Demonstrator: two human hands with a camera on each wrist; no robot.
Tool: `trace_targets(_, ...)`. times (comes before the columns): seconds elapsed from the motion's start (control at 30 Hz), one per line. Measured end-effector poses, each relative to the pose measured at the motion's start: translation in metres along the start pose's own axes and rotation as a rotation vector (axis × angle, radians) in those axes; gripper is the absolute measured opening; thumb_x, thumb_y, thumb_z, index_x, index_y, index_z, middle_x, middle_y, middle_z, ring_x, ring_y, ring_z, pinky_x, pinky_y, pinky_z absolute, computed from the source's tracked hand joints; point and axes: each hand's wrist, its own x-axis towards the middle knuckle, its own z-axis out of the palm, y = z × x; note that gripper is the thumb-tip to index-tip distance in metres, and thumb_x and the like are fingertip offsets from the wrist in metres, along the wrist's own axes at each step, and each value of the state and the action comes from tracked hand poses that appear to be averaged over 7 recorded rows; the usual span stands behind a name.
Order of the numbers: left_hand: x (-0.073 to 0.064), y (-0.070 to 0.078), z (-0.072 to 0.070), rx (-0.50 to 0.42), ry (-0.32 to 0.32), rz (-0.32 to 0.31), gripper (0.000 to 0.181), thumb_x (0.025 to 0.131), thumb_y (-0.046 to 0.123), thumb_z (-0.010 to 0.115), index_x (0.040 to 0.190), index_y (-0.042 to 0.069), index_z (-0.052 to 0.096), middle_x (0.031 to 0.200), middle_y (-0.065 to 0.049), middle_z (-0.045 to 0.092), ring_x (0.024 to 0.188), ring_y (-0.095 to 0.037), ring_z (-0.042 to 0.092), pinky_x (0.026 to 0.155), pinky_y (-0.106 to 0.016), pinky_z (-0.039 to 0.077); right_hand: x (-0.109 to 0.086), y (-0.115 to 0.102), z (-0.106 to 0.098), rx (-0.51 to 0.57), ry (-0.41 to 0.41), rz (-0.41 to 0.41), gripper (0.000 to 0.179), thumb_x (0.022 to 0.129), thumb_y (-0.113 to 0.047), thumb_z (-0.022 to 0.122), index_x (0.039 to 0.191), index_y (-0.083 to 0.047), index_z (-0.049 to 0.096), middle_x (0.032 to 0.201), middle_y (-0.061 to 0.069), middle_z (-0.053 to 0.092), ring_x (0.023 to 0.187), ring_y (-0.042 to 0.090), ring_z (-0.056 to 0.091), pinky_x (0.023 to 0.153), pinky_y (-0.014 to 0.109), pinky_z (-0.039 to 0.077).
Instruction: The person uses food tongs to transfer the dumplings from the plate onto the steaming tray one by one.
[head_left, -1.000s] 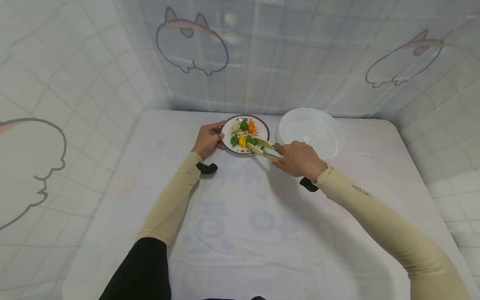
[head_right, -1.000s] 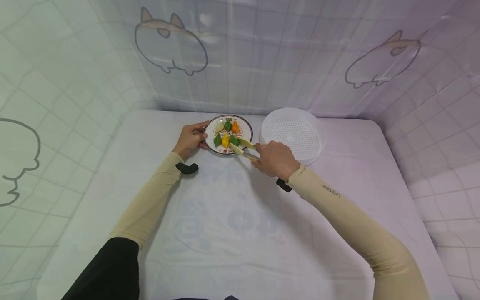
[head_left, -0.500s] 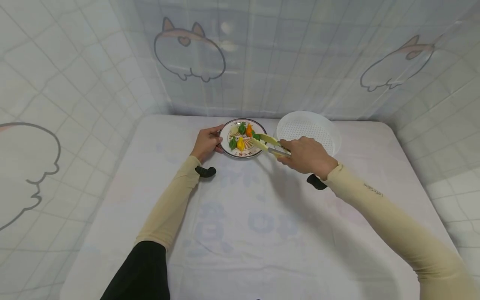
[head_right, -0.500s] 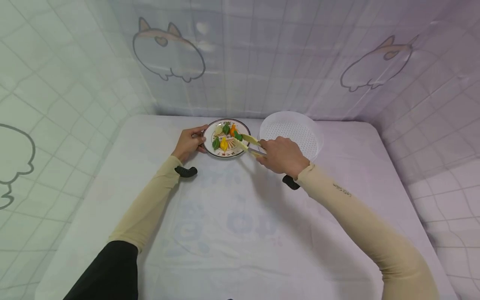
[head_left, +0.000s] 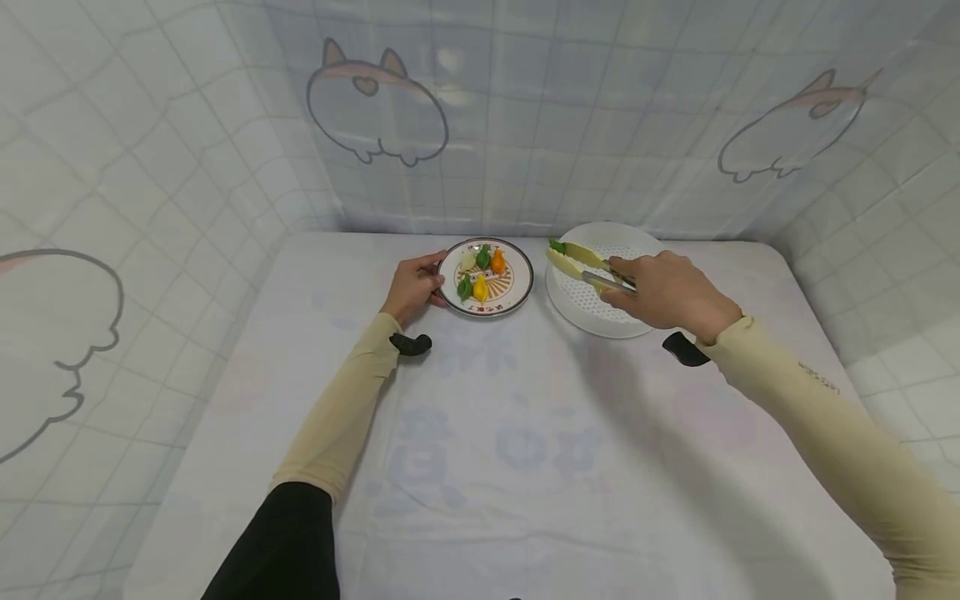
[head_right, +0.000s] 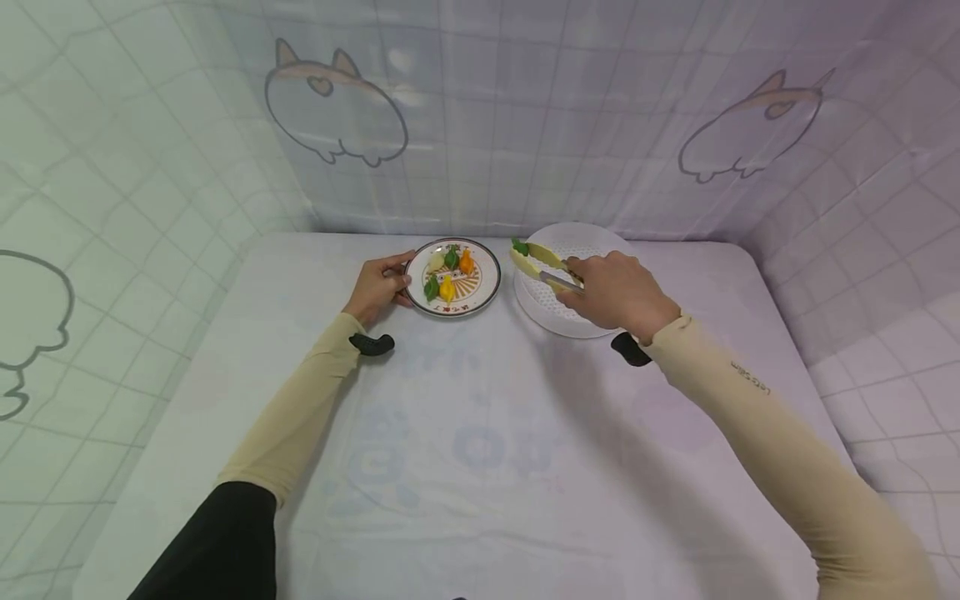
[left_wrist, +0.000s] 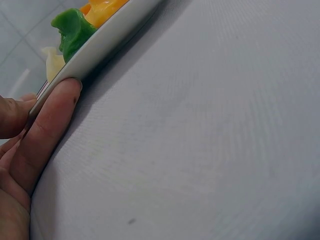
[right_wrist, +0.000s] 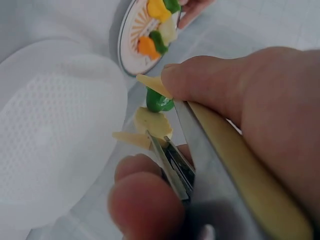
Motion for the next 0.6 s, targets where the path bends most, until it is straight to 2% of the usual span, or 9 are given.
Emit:
trace_targets(0.23,0.002,-0.001,0.002,-0.002,0.001,0.003,0.060,0.096,-0.006,0.063,0.152,0.017,0.060,0.116,-0.019,0.059,0.062,-0.016,0.066,0.058,-0.033,0.069,-0.010,0.019,-0.006,-0.003,-0.015,0.045,0.070,0.105,-0.047,0.059,0.160,-0.006,0.046,0.081,0.009,0.058,0.066,0.023,0.045,0.055,0.031,0.039)
trace_targets(0.43,0.001,-0.003,0.002,0.007,-0.005,-0.029,0.060,0.097,-0.005,0.063,0.152,0.019,0.060,0.121,-0.019,0.058,0.064,-0.018,0.066,0.060,-0.034,0.069,-0.015,0.036,-0.009,0.001,-0.023,0.046,0.075,0.105,-0.052,0.058,0.159,-0.002,0.046,0.082,0.009,0.059,0.066,0.023,0.043,0.057,0.032,0.037)
trace_targets(0.6,0.003,-0.004,0.001,0.005,0.001,-0.029,0.060,0.097,-0.005,0.063,0.151,0.020,0.061,0.119,-0.018,0.058,0.063,-0.017,0.066,0.059,-0.034,0.069,-0.021,0.046,-0.009,0.015,-0.027,0.052,0.075,0.105,-0.053,0.058,0.158,0.000,0.047,0.079,0.007,0.056,0.068,0.022,0.042,0.059,0.032,0.036)
